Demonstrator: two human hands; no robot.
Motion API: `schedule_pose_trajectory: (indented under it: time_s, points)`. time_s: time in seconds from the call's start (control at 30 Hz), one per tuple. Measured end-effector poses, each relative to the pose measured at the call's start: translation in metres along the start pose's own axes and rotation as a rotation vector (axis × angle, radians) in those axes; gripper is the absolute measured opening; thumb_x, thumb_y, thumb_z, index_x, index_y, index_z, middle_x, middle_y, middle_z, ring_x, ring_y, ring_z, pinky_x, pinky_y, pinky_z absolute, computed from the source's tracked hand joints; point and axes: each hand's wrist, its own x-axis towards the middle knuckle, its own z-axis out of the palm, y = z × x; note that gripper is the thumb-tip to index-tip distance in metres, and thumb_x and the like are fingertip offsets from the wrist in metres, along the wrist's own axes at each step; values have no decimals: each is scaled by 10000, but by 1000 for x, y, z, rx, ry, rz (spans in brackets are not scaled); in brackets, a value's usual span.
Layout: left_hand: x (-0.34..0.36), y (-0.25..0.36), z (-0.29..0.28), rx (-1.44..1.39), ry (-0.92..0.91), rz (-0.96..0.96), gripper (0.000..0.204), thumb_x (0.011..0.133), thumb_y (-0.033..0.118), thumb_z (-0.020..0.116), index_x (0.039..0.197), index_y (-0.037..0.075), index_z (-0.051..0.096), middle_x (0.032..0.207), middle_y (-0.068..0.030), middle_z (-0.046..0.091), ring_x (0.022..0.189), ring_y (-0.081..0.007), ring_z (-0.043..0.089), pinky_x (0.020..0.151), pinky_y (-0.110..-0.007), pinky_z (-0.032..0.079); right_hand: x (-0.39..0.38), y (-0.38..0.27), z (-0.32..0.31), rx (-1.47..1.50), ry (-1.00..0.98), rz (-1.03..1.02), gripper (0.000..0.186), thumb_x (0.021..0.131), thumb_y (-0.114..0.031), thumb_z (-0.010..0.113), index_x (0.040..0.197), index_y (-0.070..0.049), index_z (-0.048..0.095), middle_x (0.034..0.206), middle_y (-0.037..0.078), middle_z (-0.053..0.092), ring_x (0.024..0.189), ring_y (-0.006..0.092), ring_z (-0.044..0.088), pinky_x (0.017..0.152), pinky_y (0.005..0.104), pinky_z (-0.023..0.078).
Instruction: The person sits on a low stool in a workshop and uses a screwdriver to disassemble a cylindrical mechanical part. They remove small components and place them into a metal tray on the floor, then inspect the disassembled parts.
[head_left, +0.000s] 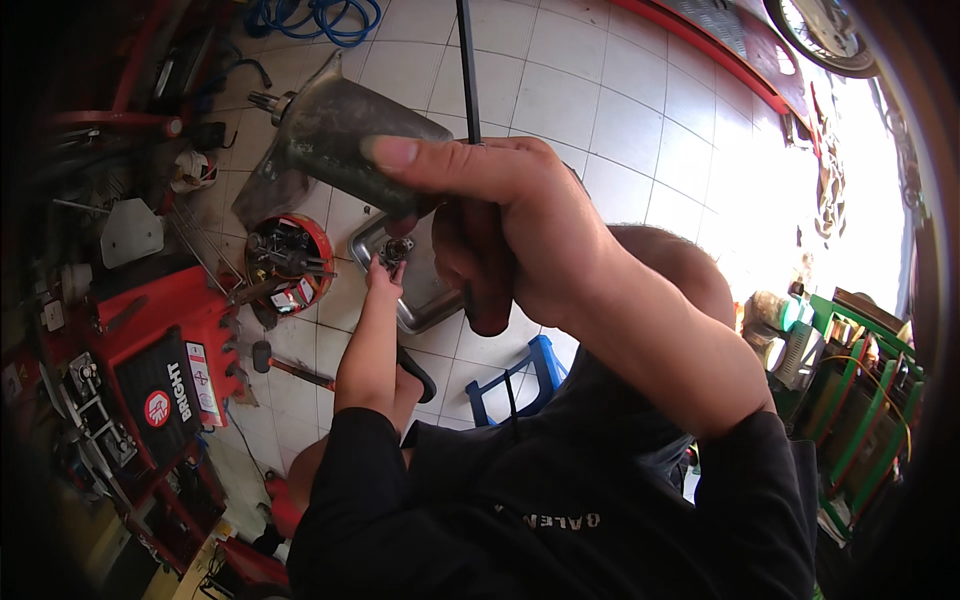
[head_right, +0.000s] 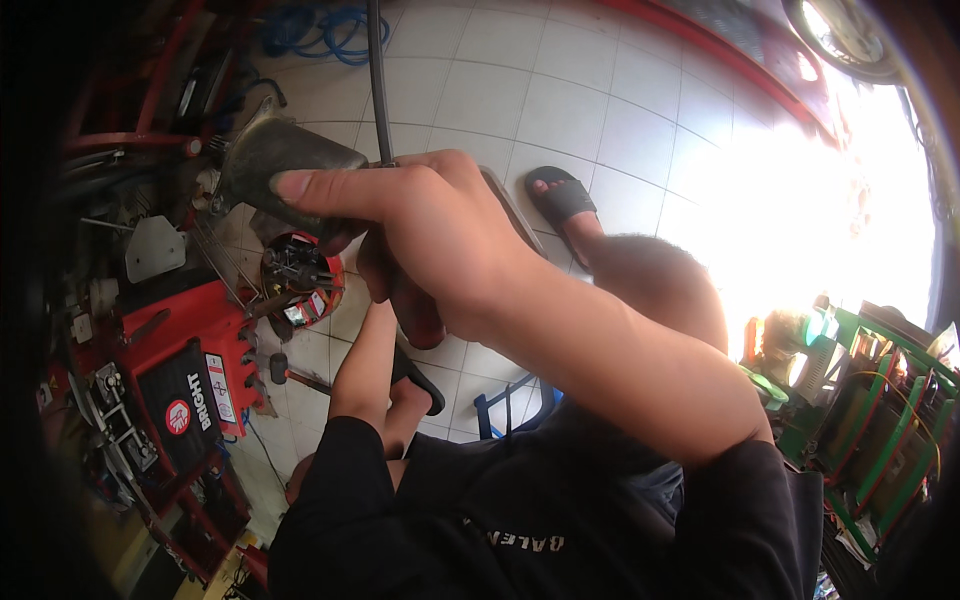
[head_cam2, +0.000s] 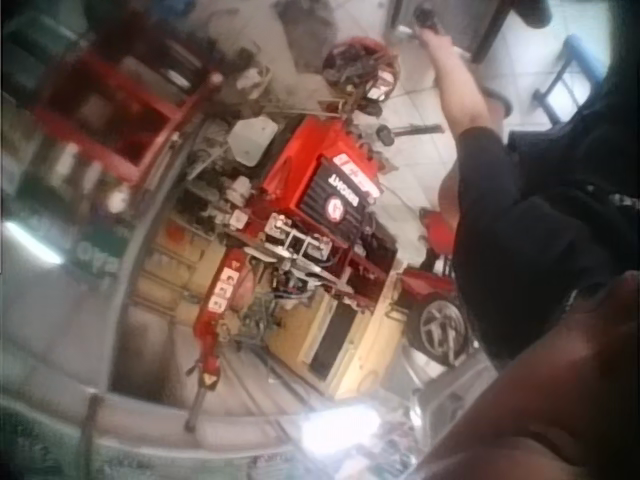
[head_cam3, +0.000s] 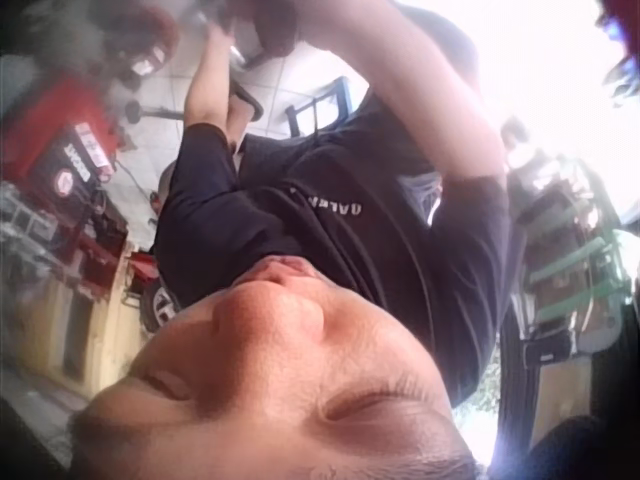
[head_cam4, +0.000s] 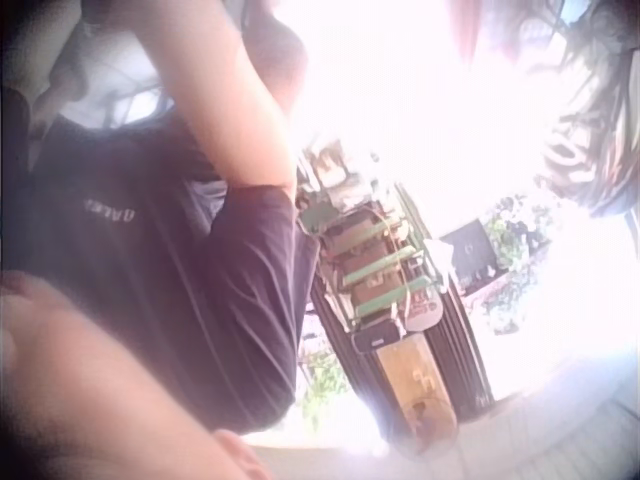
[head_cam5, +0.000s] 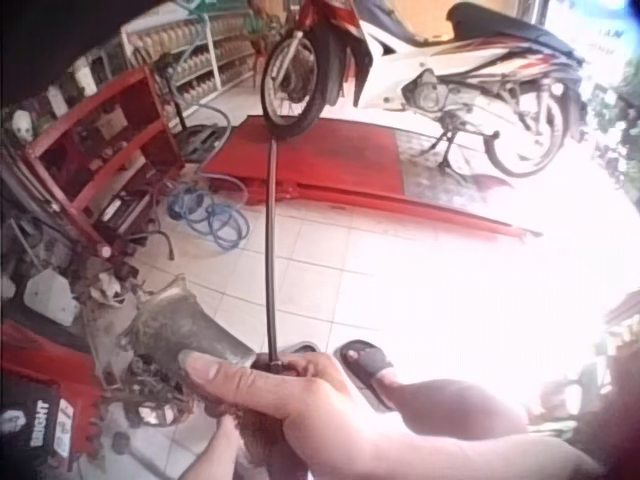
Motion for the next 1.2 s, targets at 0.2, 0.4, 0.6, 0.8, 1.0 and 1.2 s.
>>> schedule_pose_trajectory:
  time_s: [0.2, 0.4, 0.6, 0.8, 1.0, 1.2]
  points:
    - [-37, 15, -9, 167, 107, 62, 372, 963, 189, 674, 1280, 11, 595, 1153, -165, 665, 921, -292, 692, 730, -358, 645, 3, 5, 5, 14, -3, 67, 556, 891, -503, 742, 860, 50, 688, 576, 94, 557, 376, 170, 459, 348, 301, 355]
    - [-87, 20, -13, 606, -69, 296, 369, 892, 72, 718, 1246, -12, 656, 966, -108, 711, 686, -207, 687, 578, -312, 579, 9, 15, 0, 122, -15, -72, 493, 842, -400, 794, 856, 77, 671, 556, 86, 534, 309, 197, 452, 300, 337, 327]
    - [-72, -5, -41, 1137, 20, 718, 451, 848, 100, 736, 1283, 10, 654, 983, -124, 740, 840, -272, 718, 757, -386, 588, -1, 3, 8, 74, -68, 24, 487, 880, -449, 778, 846, 29, 694, 723, 83, 646, 509, 133, 512, 481, 279, 402]
    - [-110, -12, 6, 1493, -6, 843, 646, 839, 136, 725, 1442, 64, 503, 1284, -151, 639, 1198, -357, 620, 1004, -459, 519, -2, -1, -2, 29, 3, 107, 477, 891, -434, 770, 844, 34, 691, 725, 83, 642, 485, 130, 510, 459, 275, 406]
    - [-129, -5, 4, 1658, 89, 875, 735, 847, 171, 717, 1521, 125, 427, 1421, -167, 519, 1255, -360, 583, 1014, -455, 527, 6, 5, 2, 67, -15, 50, 478, 886, -439, 774, 820, 28, 691, 728, 82, 643, 480, 126, 512, 463, 274, 408]
    - [-151, 6, 14, 1812, 43, 832, 800, 854, 216, 723, 1575, 184, 376, 1490, -173, 446, 1312, -370, 545, 1023, -464, 530, 5, 6, 2, 38, -5, 54, 518, 877, -476, 769, 817, 32, 686, 641, 79, 599, 432, 129, 486, 392, 269, 378]
